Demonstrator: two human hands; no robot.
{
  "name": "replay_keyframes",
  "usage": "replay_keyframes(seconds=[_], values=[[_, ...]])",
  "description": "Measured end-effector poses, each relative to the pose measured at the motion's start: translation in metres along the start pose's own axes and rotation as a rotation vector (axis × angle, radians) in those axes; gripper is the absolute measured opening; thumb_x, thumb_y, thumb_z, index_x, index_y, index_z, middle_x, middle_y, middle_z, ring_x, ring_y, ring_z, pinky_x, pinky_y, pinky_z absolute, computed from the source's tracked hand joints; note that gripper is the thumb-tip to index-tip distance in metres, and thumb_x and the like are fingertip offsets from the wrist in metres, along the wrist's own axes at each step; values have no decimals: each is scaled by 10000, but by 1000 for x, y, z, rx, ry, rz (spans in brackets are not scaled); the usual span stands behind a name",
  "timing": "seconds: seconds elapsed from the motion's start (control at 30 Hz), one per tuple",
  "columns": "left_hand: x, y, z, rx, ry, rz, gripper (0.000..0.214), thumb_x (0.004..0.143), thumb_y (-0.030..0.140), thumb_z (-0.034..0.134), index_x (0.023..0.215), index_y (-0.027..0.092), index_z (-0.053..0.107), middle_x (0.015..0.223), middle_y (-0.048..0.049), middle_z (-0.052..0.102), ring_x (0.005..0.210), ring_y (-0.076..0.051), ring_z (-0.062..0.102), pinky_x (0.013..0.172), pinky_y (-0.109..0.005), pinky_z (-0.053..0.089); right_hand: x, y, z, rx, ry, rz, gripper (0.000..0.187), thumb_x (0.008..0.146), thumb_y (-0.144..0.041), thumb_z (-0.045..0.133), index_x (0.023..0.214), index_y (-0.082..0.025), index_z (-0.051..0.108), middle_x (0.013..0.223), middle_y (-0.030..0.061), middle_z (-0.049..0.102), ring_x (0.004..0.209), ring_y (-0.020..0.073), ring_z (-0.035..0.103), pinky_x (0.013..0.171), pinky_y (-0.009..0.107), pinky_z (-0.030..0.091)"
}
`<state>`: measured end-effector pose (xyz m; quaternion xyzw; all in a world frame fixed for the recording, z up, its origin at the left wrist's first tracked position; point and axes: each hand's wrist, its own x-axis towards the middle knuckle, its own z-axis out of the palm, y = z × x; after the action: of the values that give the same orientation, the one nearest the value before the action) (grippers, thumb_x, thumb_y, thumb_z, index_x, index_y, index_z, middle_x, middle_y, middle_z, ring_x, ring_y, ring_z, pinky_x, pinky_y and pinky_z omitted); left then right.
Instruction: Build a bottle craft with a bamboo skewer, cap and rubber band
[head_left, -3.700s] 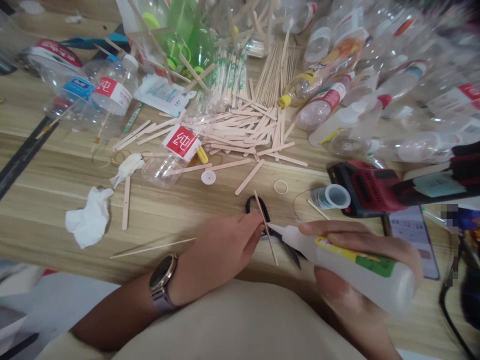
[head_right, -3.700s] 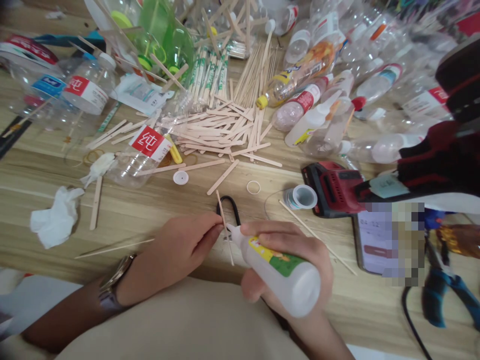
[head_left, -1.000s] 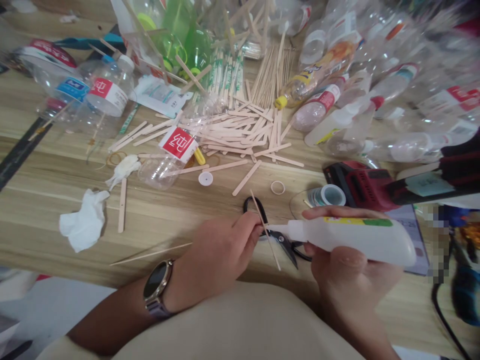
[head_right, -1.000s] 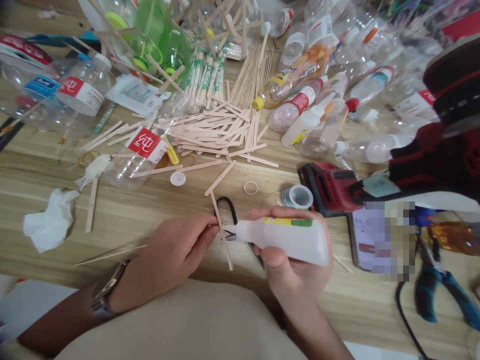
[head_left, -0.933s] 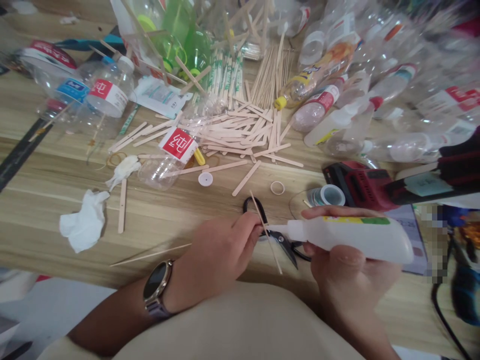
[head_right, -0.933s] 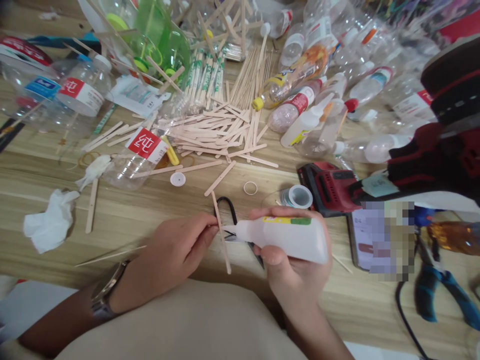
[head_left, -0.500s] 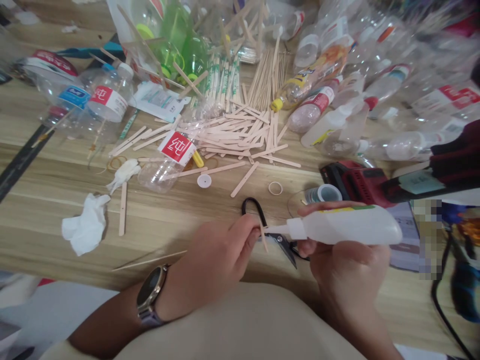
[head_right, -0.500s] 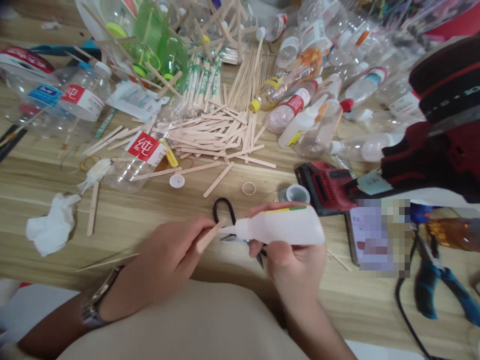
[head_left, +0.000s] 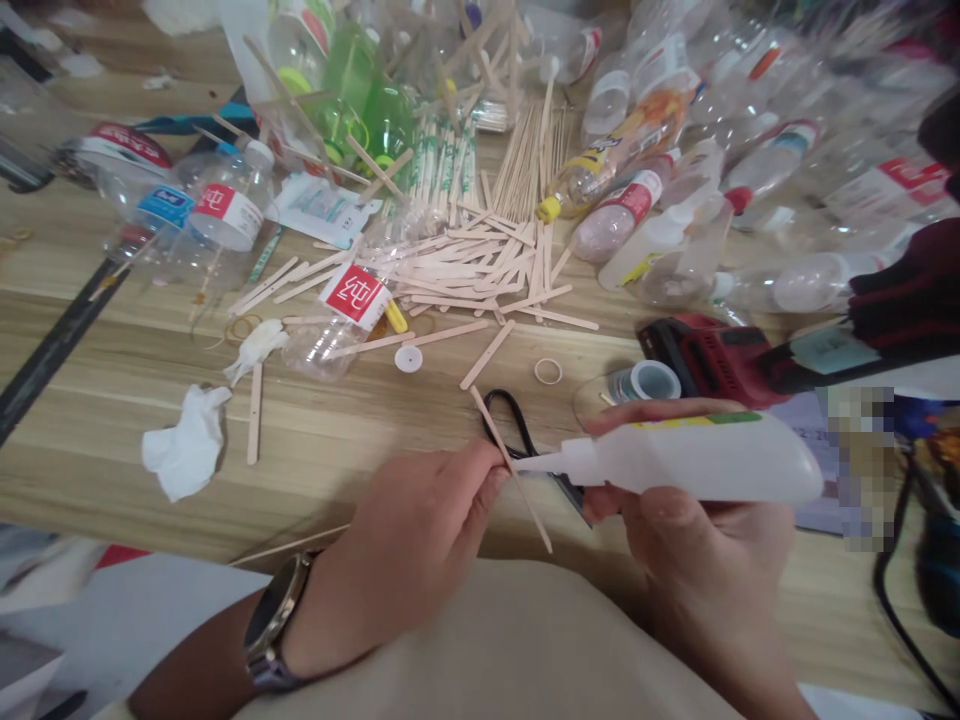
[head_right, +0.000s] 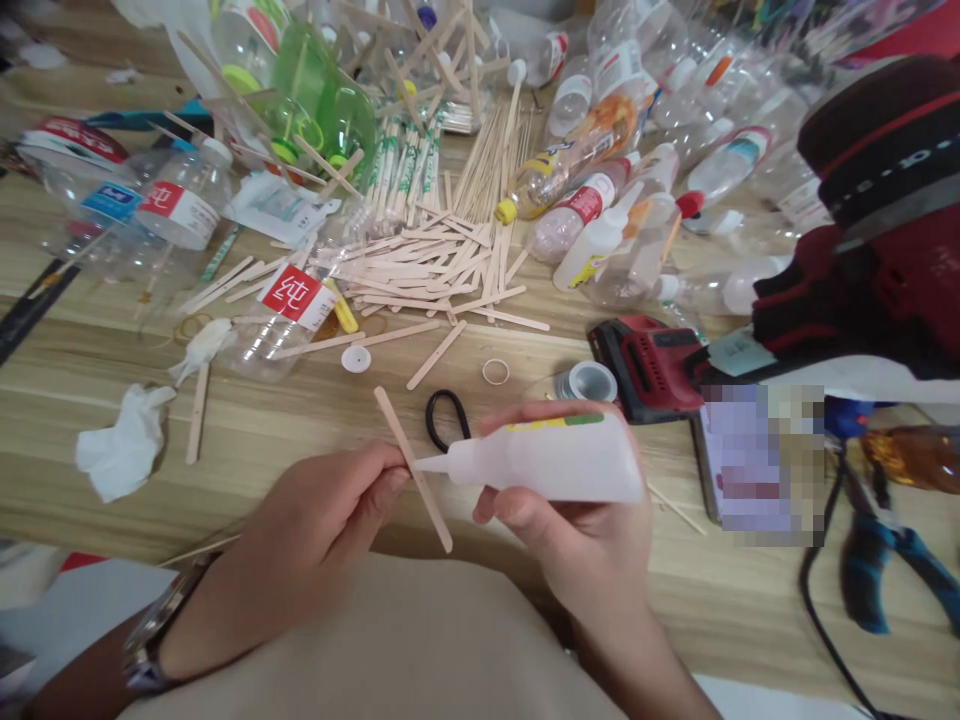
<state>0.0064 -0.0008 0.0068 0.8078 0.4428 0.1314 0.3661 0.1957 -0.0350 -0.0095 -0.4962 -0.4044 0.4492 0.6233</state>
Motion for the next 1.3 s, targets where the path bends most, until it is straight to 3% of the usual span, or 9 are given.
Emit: replay_keyframes(seconds=[0.17, 0.53, 1.1, 1.3], values=[[-2, 2, 0, 48, 54, 30, 231, 979, 221, 358, 900, 184, 572, 738, -3, 668, 639, -174, 604, 563, -285, 365, -4, 0, -2, -47, 38, -22, 400, 671, -417, 804, 983, -246, 621, 888, 21, 719, 436, 152, 625, 366, 289, 541], [-4, 0, 4, 78, 123, 77, 192, 965, 196, 379, 873, 192, 548, 683, 15, 623, 588, -166, 565, 538, -282, 350, -1, 2, 0, 31, 48, -5, 333, 702, -382, 793, 969, -252, 642, 863, -1, 733, 419, 123, 625, 351, 226, 521], [-10, 5, -3, -106, -31, 3, 231, 987, 239, 327, 815, 210, 478, 637, 45, 544, 552, -125, 495, 526, -262, 306, 8, 4, 7, 212, 30, 70, 367, 606, -460, 838, 893, -263, 721, 781, -16, 738, 372, 93, 580, 302, 178, 506], [-8, 9, -8, -198, -130, -56, 285, 1002, 289, 313, 790, 210, 487, 652, 48, 568, 594, -112, 524, 551, -251, 332, 5, 0, 6, 225, 21, 73, 322, 668, -399, 816, 937, -264, 700, 824, -3, 737, 395, 91, 595, 341, 177, 510]])
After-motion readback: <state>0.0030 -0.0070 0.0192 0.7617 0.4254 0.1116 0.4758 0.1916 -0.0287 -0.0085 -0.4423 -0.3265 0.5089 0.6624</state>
